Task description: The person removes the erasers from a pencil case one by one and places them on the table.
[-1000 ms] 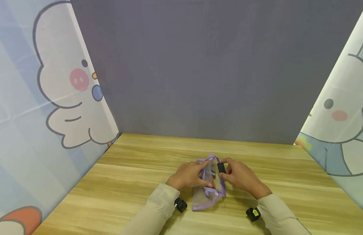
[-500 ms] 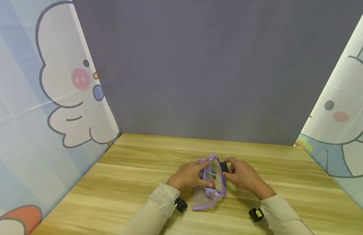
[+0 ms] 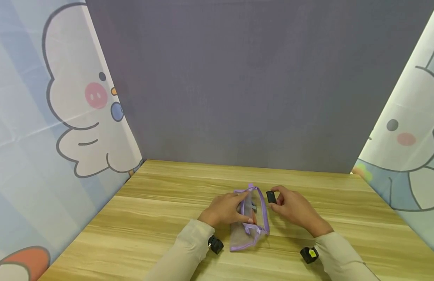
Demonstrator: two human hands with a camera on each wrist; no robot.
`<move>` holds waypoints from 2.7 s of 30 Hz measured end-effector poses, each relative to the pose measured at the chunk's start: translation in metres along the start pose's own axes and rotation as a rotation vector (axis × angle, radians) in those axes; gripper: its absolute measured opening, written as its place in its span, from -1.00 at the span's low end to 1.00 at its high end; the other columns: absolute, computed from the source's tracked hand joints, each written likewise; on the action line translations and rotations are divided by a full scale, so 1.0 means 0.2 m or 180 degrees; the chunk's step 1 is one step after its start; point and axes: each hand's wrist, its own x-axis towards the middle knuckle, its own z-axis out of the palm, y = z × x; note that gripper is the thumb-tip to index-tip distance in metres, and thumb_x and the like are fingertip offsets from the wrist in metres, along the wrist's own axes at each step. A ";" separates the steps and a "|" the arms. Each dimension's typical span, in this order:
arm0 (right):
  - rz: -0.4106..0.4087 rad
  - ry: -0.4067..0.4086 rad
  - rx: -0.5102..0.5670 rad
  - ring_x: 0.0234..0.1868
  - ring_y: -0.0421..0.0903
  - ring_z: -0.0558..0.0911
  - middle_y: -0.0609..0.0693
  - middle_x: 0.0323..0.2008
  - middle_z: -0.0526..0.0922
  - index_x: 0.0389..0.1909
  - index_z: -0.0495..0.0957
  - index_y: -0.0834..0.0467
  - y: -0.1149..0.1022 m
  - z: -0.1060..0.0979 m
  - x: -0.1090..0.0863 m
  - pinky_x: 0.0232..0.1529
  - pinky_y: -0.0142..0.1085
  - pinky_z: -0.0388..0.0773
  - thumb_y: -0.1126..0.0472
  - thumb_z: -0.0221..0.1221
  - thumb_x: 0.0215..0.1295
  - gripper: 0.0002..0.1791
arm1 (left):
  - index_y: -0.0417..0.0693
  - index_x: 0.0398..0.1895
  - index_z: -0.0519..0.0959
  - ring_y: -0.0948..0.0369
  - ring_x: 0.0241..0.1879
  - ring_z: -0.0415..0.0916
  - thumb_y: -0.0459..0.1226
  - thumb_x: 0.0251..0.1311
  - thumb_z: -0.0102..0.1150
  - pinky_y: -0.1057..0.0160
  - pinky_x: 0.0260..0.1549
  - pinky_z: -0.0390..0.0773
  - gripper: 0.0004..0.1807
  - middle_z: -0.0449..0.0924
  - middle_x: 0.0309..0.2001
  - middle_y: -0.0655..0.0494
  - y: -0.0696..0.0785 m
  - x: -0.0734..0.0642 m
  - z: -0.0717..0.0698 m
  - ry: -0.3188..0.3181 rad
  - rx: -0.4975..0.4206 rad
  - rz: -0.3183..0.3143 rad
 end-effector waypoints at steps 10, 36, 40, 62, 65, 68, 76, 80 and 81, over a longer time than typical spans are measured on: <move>0.0004 0.0033 -0.0037 -0.55 -0.27 0.47 -0.20 -0.48 0.57 0.21 0.47 0.27 -0.02 -0.01 0.03 -0.48 -0.30 0.43 0.12 0.35 0.28 -0.45 | 0.21 0.59 0.14 0.10 0.31 0.39 0.40 0.02 0.26 0.03 0.12 0.49 0.10 0.37 0.41 0.07 -0.04 -0.02 -0.02 -0.0003 -0.0023 -0.0094; 0.0150 0.0014 -0.0117 -0.54 -0.24 0.48 -0.17 -0.45 0.59 0.21 0.46 0.31 0.07 -0.08 -0.05 -0.49 -0.30 0.42 0.13 0.33 0.29 -0.44 | 0.20 0.59 0.15 0.09 0.35 0.34 0.39 0.03 0.26 -0.01 0.18 0.45 0.09 0.34 0.43 0.07 0.00 0.01 0.00 -0.0057 -0.0057 -0.0091; 0.0158 0.0010 -0.0125 -0.55 -0.23 0.48 -0.18 -0.46 0.59 0.22 0.45 0.33 0.08 -0.09 -0.05 -0.50 -0.30 0.41 0.13 0.31 0.30 -0.45 | 0.20 0.59 0.14 0.10 0.36 0.33 0.38 0.04 0.27 -0.01 0.18 0.44 0.08 0.32 0.44 0.11 0.00 0.00 0.00 -0.0069 -0.0053 -0.0079; 0.0152 0.0052 -0.0098 -0.54 -0.21 0.48 -0.14 -0.45 0.59 0.23 0.44 0.34 0.11 -0.16 -0.06 -0.52 -0.31 0.41 0.14 0.29 0.32 -0.45 | 0.06 0.59 0.14 0.15 0.26 0.45 0.39 -0.02 0.31 0.16 0.02 0.54 0.17 0.43 0.37 0.07 0.00 0.00 -0.02 -0.0211 0.0035 -0.0061; 0.0164 0.0045 -0.0077 -0.54 -0.21 0.49 -0.14 -0.44 0.59 0.24 0.43 0.34 0.11 -0.17 -0.06 -0.53 -0.31 0.41 0.14 0.29 0.33 -0.44 | 0.04 0.58 0.15 0.16 0.22 0.48 0.40 -0.03 0.30 0.17 -0.02 0.55 0.17 0.47 0.33 0.06 0.00 0.01 -0.03 -0.0215 0.0067 -0.0053; 0.0182 0.0048 -0.0082 -0.54 -0.20 0.49 -0.14 -0.44 0.59 0.24 0.44 0.32 0.11 -0.18 -0.06 -0.53 -0.31 0.41 0.13 0.29 0.32 -0.45 | 0.03 0.58 0.16 0.18 0.19 0.50 0.40 -0.02 0.29 0.19 -0.02 0.55 0.17 0.49 0.31 0.08 0.00 0.01 -0.03 -0.0225 0.0074 -0.0050; 0.0213 0.0073 -0.0141 -0.53 -0.21 0.49 -0.13 -0.43 0.59 0.24 0.44 0.32 0.12 -0.19 -0.07 -0.50 -0.29 0.42 0.12 0.29 0.32 -0.44 | 0.02 0.58 0.16 0.20 0.22 0.47 0.41 -0.02 0.28 0.21 0.03 0.53 0.17 0.46 0.33 0.07 -0.01 0.00 -0.02 -0.0266 0.0051 -0.0092; 0.0182 0.0092 -0.0168 -0.52 -0.22 0.49 -0.13 -0.42 0.60 0.23 0.44 0.33 0.13 -0.20 -0.07 -0.47 -0.28 0.43 0.11 0.29 0.33 -0.44 | -0.01 0.57 0.17 0.20 0.19 0.49 0.41 -0.02 0.29 0.22 0.02 0.54 0.17 0.48 0.32 0.06 -0.01 0.00 -0.03 -0.0251 0.0032 -0.0078; 0.0176 0.0089 -0.0164 -0.52 -0.22 0.49 -0.13 -0.42 0.60 0.23 0.44 0.34 0.13 -0.20 -0.06 -0.47 -0.28 0.43 0.11 0.29 0.33 -0.44 | -0.02 0.57 0.18 0.20 0.18 0.50 0.40 -0.02 0.29 0.22 0.01 0.54 0.17 0.48 0.31 0.06 -0.01 0.01 -0.03 -0.0248 0.0025 -0.0073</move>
